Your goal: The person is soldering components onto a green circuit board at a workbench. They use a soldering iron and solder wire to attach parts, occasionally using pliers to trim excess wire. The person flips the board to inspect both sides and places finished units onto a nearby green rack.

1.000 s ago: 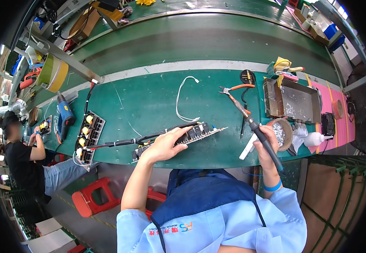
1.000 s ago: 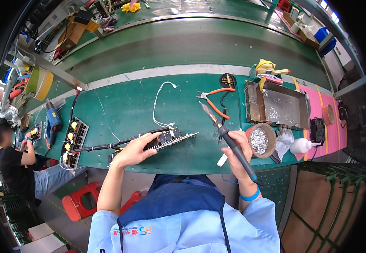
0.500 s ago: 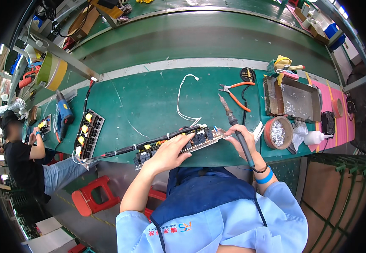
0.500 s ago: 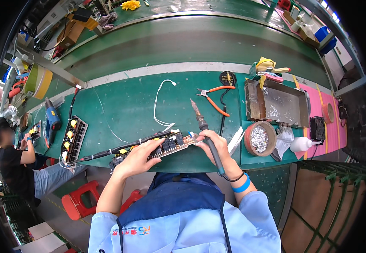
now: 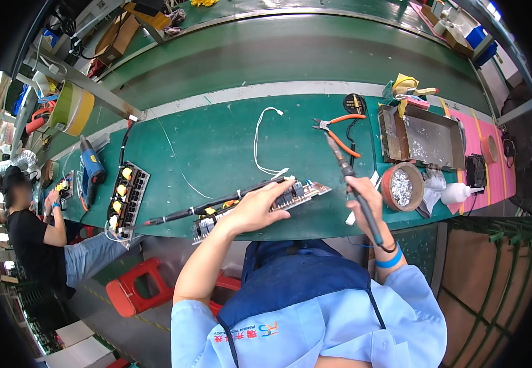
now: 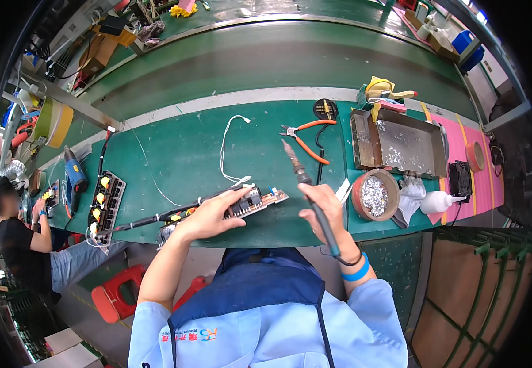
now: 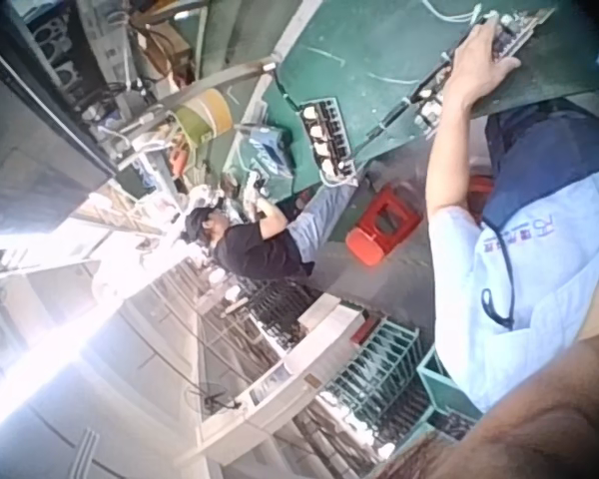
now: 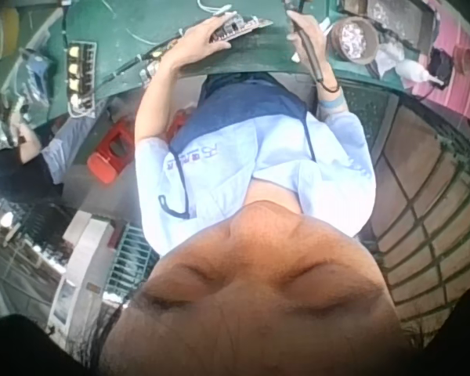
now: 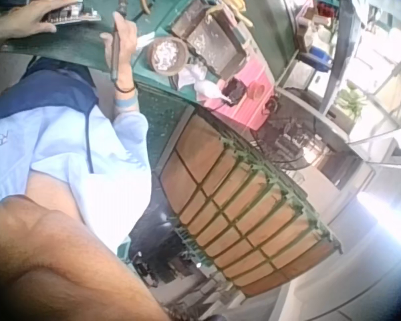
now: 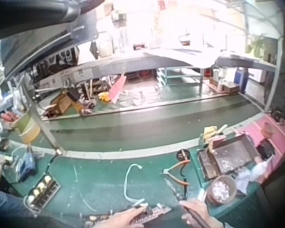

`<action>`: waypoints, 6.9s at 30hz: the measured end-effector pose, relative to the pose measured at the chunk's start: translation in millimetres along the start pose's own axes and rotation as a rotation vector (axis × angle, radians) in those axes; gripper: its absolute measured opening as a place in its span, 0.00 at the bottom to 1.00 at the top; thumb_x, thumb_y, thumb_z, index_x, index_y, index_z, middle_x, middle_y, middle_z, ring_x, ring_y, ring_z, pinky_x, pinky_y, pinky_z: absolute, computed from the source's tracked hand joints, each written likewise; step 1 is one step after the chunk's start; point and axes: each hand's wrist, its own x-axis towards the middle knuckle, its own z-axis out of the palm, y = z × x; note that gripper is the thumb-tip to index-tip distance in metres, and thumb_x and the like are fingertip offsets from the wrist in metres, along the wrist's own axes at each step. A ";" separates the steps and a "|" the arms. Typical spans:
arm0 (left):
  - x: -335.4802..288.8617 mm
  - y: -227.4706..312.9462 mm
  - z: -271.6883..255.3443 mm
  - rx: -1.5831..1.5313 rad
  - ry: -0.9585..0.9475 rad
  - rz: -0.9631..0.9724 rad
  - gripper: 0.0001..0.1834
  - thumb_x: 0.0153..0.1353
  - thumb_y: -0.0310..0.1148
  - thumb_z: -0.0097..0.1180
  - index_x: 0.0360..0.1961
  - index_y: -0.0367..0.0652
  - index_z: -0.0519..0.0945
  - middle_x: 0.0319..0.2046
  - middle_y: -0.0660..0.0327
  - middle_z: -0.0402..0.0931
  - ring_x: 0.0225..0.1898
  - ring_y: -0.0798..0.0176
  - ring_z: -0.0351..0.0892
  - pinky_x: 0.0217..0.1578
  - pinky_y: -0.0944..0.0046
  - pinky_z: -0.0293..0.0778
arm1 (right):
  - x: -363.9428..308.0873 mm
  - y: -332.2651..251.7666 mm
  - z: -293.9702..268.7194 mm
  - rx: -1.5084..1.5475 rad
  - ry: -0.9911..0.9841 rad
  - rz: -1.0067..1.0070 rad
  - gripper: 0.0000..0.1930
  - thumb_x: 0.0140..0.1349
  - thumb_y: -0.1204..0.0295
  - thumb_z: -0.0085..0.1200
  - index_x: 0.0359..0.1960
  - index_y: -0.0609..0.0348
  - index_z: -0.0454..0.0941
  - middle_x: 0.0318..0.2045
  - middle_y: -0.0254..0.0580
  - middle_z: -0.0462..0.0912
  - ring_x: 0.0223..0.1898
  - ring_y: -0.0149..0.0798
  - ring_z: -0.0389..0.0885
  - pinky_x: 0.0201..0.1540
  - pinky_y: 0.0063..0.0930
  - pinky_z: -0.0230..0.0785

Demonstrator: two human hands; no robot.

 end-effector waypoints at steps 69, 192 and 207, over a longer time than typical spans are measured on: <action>-132.3 -90.0 49.9 0.529 0.293 0.072 0.35 0.29 0.41 0.69 0.43 0.41 0.72 0.35 0.56 0.70 0.35 0.55 0.74 0.35 0.60 0.71 | -101.8 134.2 -152.7 1.277 1.085 0.814 0.18 0.60 0.61 0.44 0.42 0.66 0.71 0.41 0.48 0.77 0.47 0.41 0.74 0.47 0.35 0.66; -162.8 -99.1 77.0 0.395 0.314 -0.159 0.36 0.32 0.18 0.58 0.51 0.40 0.67 0.50 0.51 0.63 0.53 0.48 0.63 0.53 0.54 0.61 | -56.4 82.9 -112.6 1.108 0.653 0.887 0.20 0.56 0.62 0.54 0.44 0.63 0.68 0.35 0.45 0.78 0.31 0.34 0.78 0.30 0.23 0.74; -158.6 -96.5 75.5 0.357 0.377 -0.136 0.39 0.27 0.17 0.59 0.50 0.42 0.68 0.48 0.53 0.64 0.50 0.48 0.65 0.50 0.56 0.65 | 120.4 152.3 7.3 -0.989 -0.762 0.144 0.34 0.36 0.56 0.64 0.47 0.54 0.70 0.39 0.46 0.73 0.46 0.46 0.70 0.46 0.38 0.64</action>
